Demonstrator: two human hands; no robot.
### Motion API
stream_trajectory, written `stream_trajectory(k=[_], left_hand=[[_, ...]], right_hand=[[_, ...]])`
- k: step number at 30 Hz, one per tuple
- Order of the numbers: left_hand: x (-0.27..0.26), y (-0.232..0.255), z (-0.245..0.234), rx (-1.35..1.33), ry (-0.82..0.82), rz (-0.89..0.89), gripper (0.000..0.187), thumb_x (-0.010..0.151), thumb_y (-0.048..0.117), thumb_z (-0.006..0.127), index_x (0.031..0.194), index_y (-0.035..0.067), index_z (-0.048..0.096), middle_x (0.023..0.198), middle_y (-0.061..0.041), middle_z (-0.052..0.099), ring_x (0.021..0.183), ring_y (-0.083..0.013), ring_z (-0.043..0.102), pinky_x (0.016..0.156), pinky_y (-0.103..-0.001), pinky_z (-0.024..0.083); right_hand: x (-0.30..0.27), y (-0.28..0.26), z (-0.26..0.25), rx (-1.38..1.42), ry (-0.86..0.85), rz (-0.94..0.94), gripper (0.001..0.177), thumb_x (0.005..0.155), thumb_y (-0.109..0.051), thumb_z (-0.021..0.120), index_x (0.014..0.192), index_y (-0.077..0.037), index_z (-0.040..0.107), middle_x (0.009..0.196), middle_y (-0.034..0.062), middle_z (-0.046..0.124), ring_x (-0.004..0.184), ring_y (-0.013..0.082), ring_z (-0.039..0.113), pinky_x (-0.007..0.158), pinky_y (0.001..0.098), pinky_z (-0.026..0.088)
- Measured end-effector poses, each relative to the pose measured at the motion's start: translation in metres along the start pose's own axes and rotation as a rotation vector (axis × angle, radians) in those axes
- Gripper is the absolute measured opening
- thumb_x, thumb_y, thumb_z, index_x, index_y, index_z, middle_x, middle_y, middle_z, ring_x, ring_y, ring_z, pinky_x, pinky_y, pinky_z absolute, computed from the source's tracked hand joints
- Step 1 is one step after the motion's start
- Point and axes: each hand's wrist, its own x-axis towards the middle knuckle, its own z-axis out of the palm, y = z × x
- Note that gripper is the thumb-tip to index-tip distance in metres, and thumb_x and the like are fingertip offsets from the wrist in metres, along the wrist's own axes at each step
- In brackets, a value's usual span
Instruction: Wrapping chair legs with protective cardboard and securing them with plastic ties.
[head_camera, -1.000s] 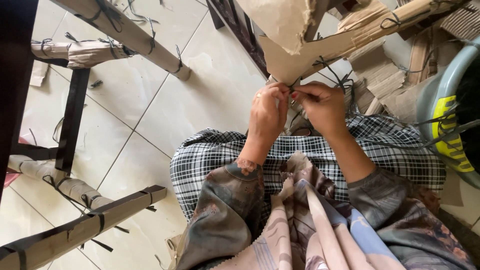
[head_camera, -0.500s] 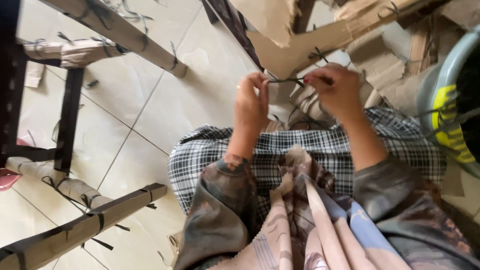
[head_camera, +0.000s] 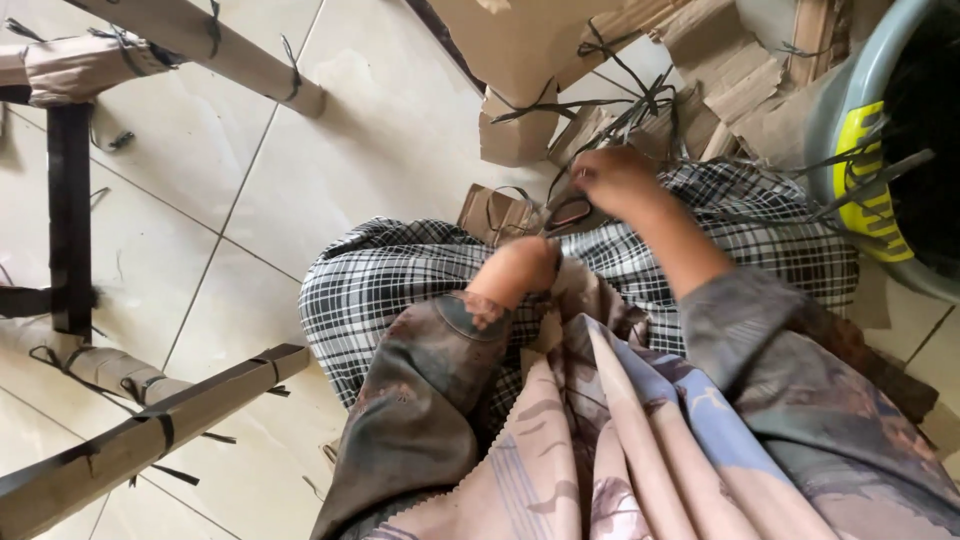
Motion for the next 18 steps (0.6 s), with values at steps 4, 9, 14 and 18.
stream_trajectory(k=[4,9,14,18], left_hand=[[-0.017,0.034,-0.032,-0.087,-0.329,-0.232,0.052,0.086,0.044,0.062,0.131,0.018,0.065,0.136,-0.004,0.067,0.131,-0.0238,0.06,0.112,-0.039,0.049],[-0.033,0.002,-0.048,0.076,0.101,0.088,0.05,0.085,0.047,0.067,0.118,0.01,0.067,0.1,-0.016,0.077,0.098,-0.0363,0.075,0.088,-0.05,0.063],[-0.092,0.025,-0.135,-0.179,0.441,0.035,0.065,0.093,0.051,0.064,0.139,0.012,0.04,0.1,-0.016,0.075,0.096,-0.0405,0.074,0.086,-0.055,0.06],[-0.098,0.031,-0.145,-0.392,0.658,0.27,0.024,0.098,0.025,0.062,0.121,0.023,0.064,0.085,-0.007,0.078,0.092,-0.0343,0.075,0.081,-0.048,0.062]], right_hand=[[0.031,-0.008,0.038,-0.006,-0.005,-0.063,0.027,0.101,-0.017,0.059,0.122,-0.019,0.076,0.112,0.015,0.075,0.11,0.0369,0.071,0.097,0.0508,0.054],[0.077,0.04,0.106,-0.248,0.102,-0.136,0.02,0.095,-0.019,0.059,0.097,-0.009,0.076,0.097,0.0135,0.071,0.098,0.0359,0.069,0.082,0.0526,0.055],[0.01,-0.018,0.025,-0.333,0.362,-0.387,0.008,0.082,-0.028,0.078,0.087,-0.021,0.077,0.101,-0.0005,0.068,0.107,0.0247,0.061,0.091,0.0465,0.048],[-0.025,-0.034,0.003,-0.207,0.586,-0.507,0.01,0.081,-0.03,0.078,0.088,-0.032,0.071,0.09,-0.0113,0.07,0.107,0.0168,0.064,0.095,0.0435,0.039]])
